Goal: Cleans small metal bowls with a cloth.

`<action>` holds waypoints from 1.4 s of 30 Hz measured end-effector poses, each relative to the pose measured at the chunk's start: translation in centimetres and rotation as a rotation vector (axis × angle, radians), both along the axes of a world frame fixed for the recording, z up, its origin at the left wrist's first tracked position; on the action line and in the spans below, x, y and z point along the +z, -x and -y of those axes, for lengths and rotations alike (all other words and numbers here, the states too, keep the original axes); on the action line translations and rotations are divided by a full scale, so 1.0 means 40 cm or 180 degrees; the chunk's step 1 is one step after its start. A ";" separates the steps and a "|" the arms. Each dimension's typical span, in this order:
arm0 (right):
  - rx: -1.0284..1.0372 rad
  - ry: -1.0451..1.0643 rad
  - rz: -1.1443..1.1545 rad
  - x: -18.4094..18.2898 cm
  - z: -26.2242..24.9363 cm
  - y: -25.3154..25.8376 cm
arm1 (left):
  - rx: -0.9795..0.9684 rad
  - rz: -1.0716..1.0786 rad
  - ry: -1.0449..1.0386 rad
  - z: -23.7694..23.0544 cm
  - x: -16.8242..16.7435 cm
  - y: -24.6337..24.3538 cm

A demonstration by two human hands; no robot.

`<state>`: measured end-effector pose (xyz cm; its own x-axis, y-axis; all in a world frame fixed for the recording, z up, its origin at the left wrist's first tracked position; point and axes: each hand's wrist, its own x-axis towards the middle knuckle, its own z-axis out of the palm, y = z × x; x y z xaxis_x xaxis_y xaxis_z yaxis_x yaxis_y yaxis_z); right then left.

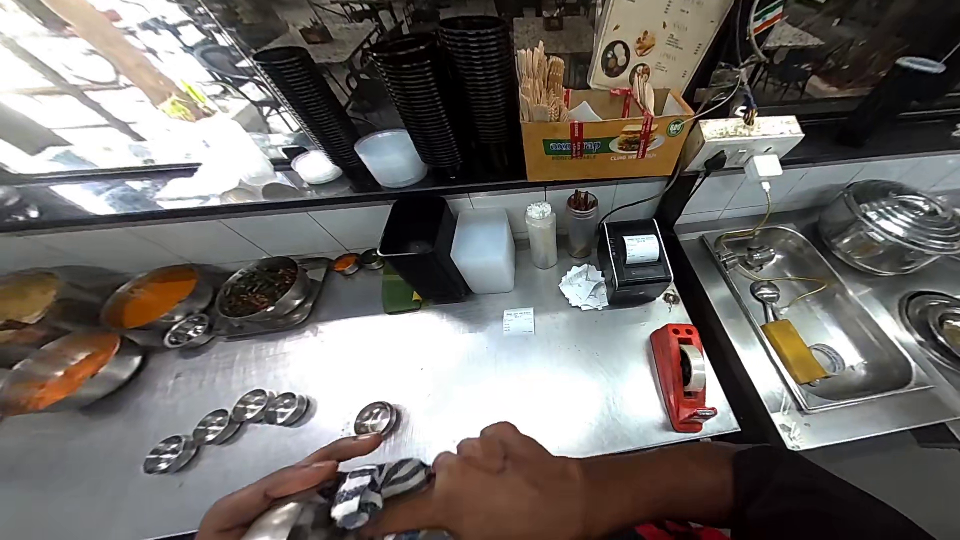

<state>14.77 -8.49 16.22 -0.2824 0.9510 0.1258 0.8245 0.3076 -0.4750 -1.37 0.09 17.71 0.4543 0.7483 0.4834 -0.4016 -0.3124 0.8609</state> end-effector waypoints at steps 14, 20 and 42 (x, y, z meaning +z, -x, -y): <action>0.0720 0.0233 -0.0175 -0.012 -0.014 -0.026 | -0.0150 -0.0247 0.0160 -0.019 -0.042 0.036; 0.0222 -0.0195 0.0386 0.015 -0.040 -0.010 | -0.0044 0.0021 0.0576 0.000 -0.047 0.006; -0.0466 -0.0201 0.0366 -0.076 -0.046 0.043 | 0.0233 -0.0019 0.0277 -0.028 -0.089 -0.016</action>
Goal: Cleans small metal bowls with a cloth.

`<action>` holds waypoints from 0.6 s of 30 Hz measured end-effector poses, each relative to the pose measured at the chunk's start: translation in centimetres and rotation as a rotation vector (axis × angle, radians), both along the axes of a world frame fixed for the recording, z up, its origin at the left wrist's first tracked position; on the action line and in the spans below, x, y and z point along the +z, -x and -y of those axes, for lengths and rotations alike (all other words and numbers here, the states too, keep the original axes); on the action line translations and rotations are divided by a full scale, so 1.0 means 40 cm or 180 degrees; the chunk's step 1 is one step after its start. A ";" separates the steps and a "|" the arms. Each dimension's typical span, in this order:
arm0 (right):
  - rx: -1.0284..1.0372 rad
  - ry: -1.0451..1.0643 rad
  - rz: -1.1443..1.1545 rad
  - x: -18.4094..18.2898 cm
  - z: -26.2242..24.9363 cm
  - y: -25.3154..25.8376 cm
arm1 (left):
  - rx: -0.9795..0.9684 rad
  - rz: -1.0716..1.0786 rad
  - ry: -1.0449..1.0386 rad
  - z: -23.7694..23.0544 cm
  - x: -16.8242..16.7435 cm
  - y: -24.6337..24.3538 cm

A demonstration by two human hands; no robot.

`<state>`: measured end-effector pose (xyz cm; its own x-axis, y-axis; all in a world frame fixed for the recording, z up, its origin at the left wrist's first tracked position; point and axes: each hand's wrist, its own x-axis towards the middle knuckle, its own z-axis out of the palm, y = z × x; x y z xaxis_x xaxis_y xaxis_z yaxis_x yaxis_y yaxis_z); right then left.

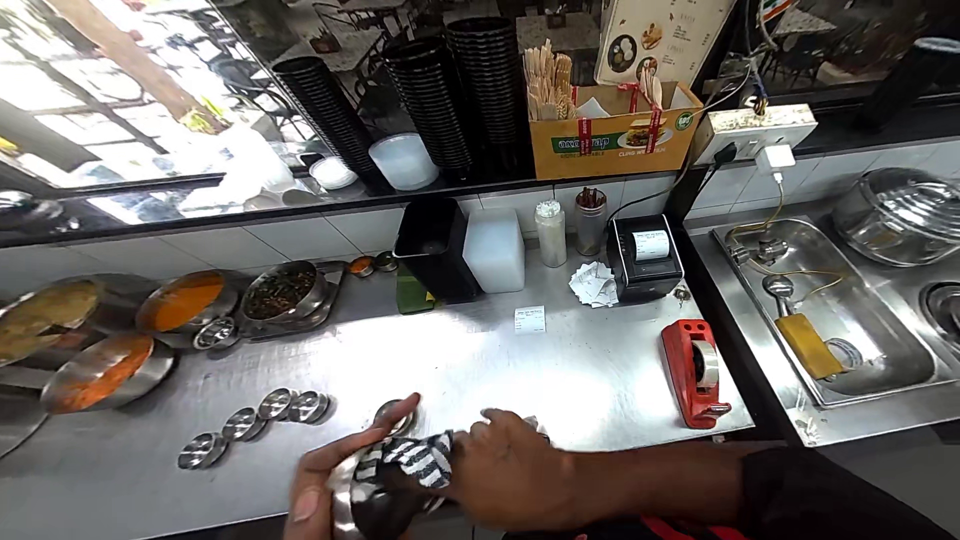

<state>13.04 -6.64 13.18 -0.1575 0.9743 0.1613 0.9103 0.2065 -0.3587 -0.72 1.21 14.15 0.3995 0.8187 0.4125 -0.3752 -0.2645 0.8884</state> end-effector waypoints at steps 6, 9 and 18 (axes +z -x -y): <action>0.1728 0.0789 -0.3040 0.072 0.026 -0.016 | 0.0269 -0.0308 -0.1229 -0.020 0.060 0.027; 0.2463 0.0812 -0.3895 0.058 -0.003 -0.026 | 0.0079 0.0204 -0.0832 -0.022 0.032 0.000; 0.0624 0.0783 -0.0373 0.019 0.013 0.006 | 0.0391 -0.0364 -0.1192 -0.027 -0.051 0.019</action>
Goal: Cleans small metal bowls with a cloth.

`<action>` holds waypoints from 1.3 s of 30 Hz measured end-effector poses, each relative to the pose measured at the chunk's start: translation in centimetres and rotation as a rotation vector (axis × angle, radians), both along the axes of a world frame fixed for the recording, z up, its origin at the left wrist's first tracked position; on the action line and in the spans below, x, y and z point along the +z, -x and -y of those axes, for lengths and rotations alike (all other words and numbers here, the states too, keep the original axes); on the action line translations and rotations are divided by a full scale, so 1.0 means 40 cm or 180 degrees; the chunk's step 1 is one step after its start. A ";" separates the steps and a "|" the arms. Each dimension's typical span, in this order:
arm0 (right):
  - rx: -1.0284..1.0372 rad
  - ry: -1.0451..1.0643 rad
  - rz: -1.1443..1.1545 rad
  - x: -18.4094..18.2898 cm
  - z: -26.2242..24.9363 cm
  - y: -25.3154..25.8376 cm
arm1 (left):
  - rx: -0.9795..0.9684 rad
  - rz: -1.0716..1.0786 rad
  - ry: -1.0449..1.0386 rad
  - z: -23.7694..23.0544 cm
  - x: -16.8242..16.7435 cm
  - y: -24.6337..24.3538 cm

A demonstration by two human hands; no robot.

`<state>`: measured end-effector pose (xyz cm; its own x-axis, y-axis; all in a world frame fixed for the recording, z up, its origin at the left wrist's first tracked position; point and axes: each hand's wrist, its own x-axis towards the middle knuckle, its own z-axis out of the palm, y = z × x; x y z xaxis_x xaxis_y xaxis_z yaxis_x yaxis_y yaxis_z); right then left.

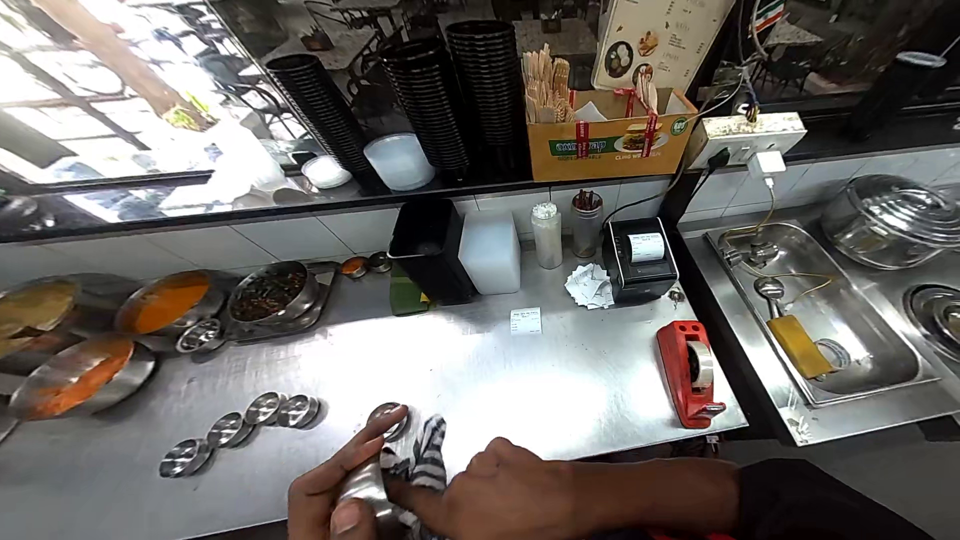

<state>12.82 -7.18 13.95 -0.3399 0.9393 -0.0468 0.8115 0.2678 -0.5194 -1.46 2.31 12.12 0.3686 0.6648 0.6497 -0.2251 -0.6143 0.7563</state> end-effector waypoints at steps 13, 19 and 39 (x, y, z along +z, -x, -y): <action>0.0446 0.0179 -0.1169 -0.034 -0.063 -0.054 | -0.0150 0.0187 0.0313 -0.048 -0.039 0.002; -0.0320 -0.0792 0.0642 -0.081 -0.126 -0.081 | -0.0028 0.0148 0.0834 -0.081 -0.111 0.005; -0.1084 0.1603 -0.5311 -0.258 0.009 -0.067 | -0.0331 0.0264 0.2771 -0.072 -0.154 0.039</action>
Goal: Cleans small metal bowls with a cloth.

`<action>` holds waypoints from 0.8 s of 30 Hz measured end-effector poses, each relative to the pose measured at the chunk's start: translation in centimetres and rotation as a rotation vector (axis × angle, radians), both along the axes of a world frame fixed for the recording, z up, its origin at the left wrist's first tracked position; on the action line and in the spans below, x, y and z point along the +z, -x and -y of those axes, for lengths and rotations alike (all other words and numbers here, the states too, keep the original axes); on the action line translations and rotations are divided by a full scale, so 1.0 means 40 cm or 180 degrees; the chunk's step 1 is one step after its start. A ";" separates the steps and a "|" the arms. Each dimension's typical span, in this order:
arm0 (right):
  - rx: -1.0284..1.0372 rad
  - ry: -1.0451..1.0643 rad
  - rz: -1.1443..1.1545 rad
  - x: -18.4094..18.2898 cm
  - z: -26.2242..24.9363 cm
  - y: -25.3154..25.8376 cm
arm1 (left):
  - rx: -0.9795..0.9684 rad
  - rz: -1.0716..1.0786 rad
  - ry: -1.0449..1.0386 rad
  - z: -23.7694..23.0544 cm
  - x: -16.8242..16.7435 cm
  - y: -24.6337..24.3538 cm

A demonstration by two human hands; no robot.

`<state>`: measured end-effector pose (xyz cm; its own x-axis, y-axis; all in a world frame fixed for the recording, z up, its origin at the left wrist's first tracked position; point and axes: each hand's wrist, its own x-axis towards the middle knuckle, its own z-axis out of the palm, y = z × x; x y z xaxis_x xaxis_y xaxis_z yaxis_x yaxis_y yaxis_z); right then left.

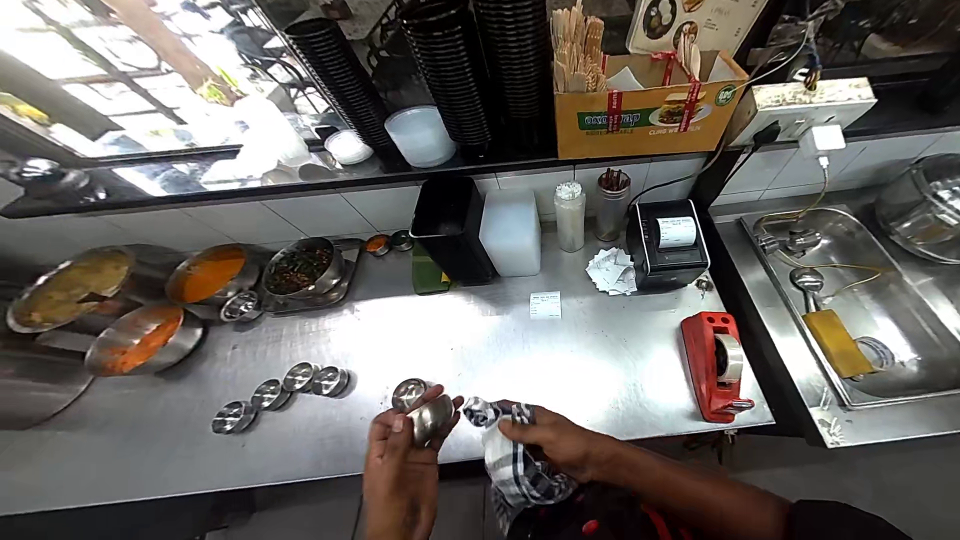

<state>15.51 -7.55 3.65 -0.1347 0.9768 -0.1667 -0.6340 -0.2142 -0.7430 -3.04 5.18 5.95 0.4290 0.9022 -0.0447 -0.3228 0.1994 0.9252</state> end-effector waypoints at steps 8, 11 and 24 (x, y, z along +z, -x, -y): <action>-0.0366 -0.1076 0.2415 0.017 0.000 0.022 | 0.0223 -0.0499 -0.0225 0.121 -0.039 -0.134; -0.0772 -0.1517 0.4216 -0.012 -0.004 0.016 | 0.0047 -0.0248 0.0116 0.149 -0.027 -0.113; -0.2686 -0.2006 0.4948 -0.003 -0.061 0.041 | -0.0162 -0.0018 -0.0163 0.215 0.108 -0.093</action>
<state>13.87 -5.11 3.51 0.2502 0.6557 0.7124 0.8166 0.2524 -0.5191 0.69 -3.42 10.29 0.4743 0.8804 -0.0015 -0.3082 0.1676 0.9364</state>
